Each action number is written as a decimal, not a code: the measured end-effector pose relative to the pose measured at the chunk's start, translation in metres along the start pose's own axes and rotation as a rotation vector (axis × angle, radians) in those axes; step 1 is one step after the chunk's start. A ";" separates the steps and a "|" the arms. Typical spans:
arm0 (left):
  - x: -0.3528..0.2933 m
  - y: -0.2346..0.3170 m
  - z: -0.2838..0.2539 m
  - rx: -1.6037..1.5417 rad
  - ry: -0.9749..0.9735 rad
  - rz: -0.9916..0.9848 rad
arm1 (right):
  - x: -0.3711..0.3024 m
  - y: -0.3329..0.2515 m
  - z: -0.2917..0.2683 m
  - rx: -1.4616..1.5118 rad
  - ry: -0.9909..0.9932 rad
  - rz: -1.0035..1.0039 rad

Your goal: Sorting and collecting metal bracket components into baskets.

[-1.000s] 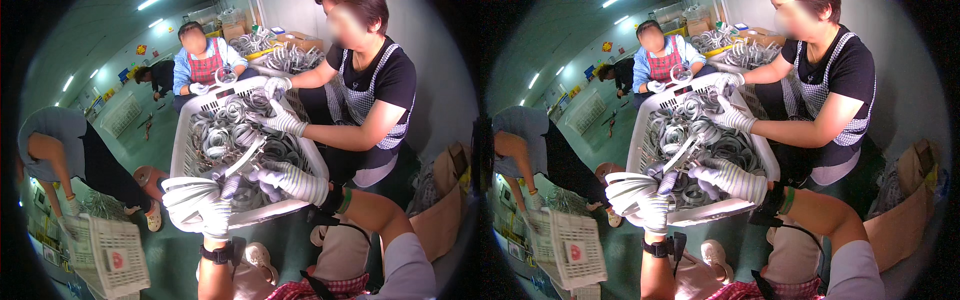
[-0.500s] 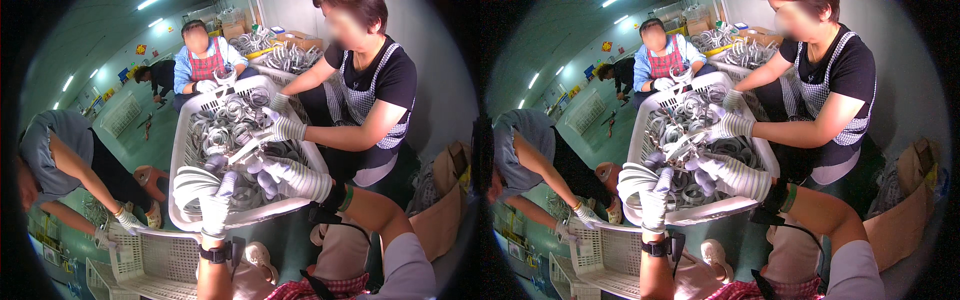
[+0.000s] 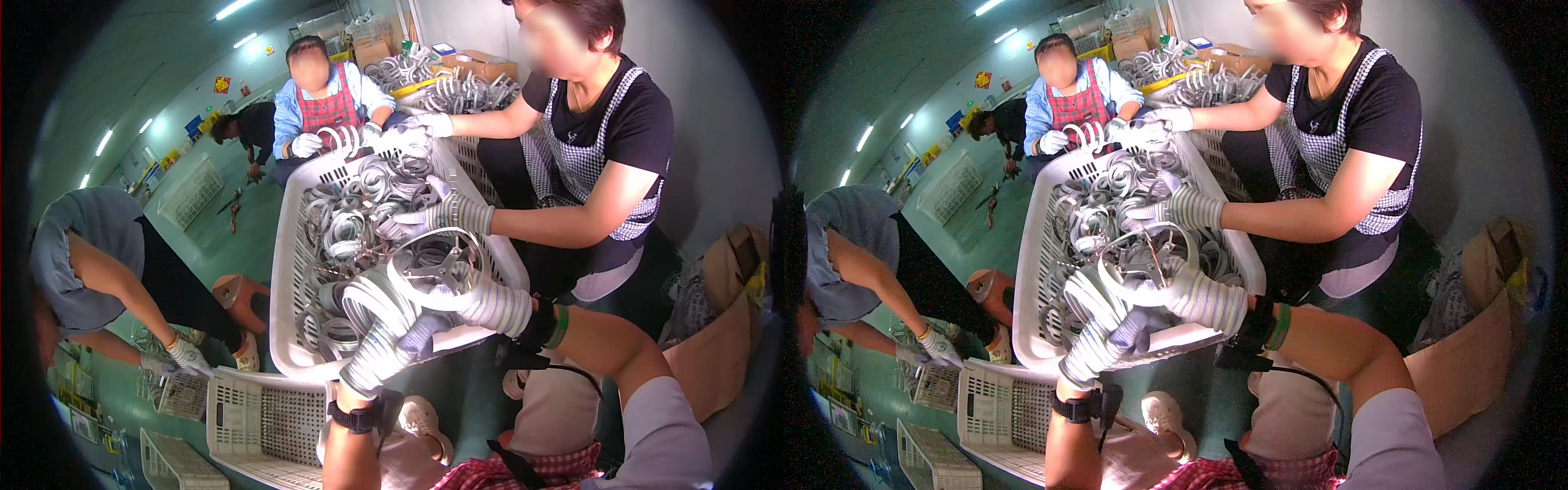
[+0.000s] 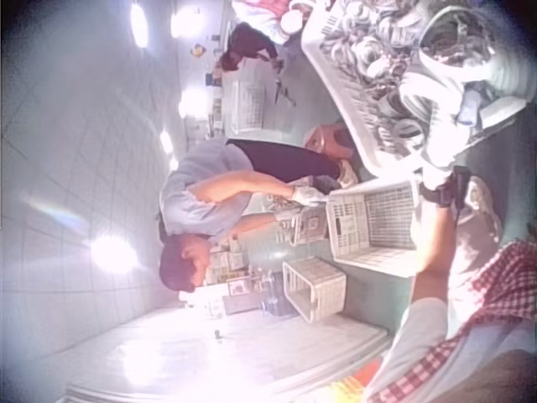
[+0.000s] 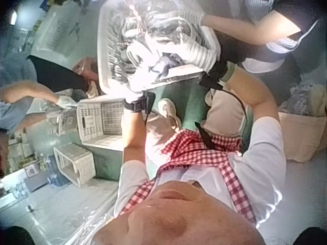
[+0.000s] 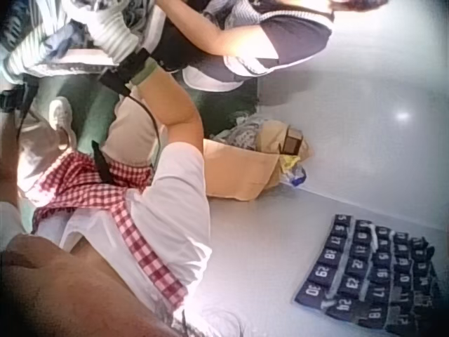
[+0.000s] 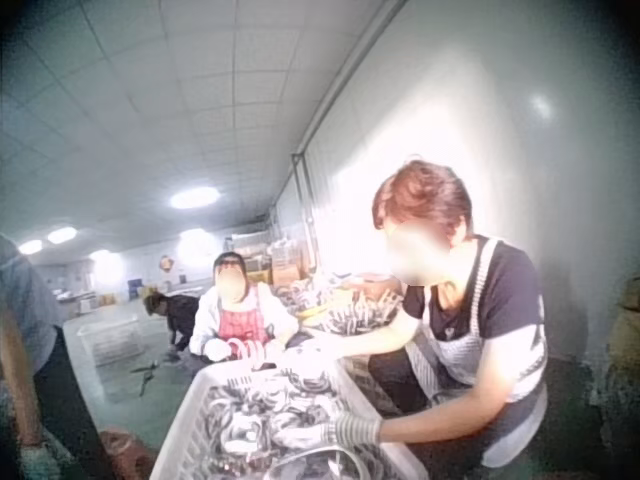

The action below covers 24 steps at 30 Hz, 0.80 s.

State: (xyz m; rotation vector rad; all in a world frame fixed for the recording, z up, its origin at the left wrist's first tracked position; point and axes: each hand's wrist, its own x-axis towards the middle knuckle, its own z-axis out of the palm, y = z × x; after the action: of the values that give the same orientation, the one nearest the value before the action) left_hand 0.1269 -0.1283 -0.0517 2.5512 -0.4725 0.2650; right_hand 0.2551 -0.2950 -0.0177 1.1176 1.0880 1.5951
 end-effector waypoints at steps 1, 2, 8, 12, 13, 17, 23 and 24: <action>-0.006 -0.011 0.008 0.001 0.002 -0.004 | 0.000 -0.002 -0.001 -0.139 -0.074 -0.073; -0.015 -0.024 0.018 -0.059 0.161 -0.122 | -0.003 -0.003 -0.004 -0.280 -0.150 -0.142; 0.009 0.020 -0.029 -0.521 0.621 -0.156 | -0.015 -0.025 0.001 -2.448 -0.286 -1.287; 0.002 0.019 -0.038 -0.203 0.374 -0.059 | -0.007 -0.002 -0.006 -2.041 -0.240 -1.242; -0.001 0.013 -0.040 -0.095 0.332 -0.017 | -0.006 0.001 -0.007 -2.083 -0.256 -1.243; -0.017 -0.001 -0.037 -0.365 0.657 -0.352 | -0.018 -0.007 0.005 -1.987 -0.145 -1.028; -0.017 -0.007 -0.060 -1.224 0.903 -0.391 | -0.013 -0.043 0.000 -2.968 -0.069 -1.079; -0.018 -0.006 -0.061 -1.210 0.889 -0.428 | -0.014 -0.039 -0.003 -2.969 -0.073 -1.073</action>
State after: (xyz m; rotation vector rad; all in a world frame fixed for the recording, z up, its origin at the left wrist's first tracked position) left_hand 0.1071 -0.0857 -0.0085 1.1214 0.2364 0.6491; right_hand 0.2624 -0.3001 -0.0588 -1.2529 -1.0560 0.5614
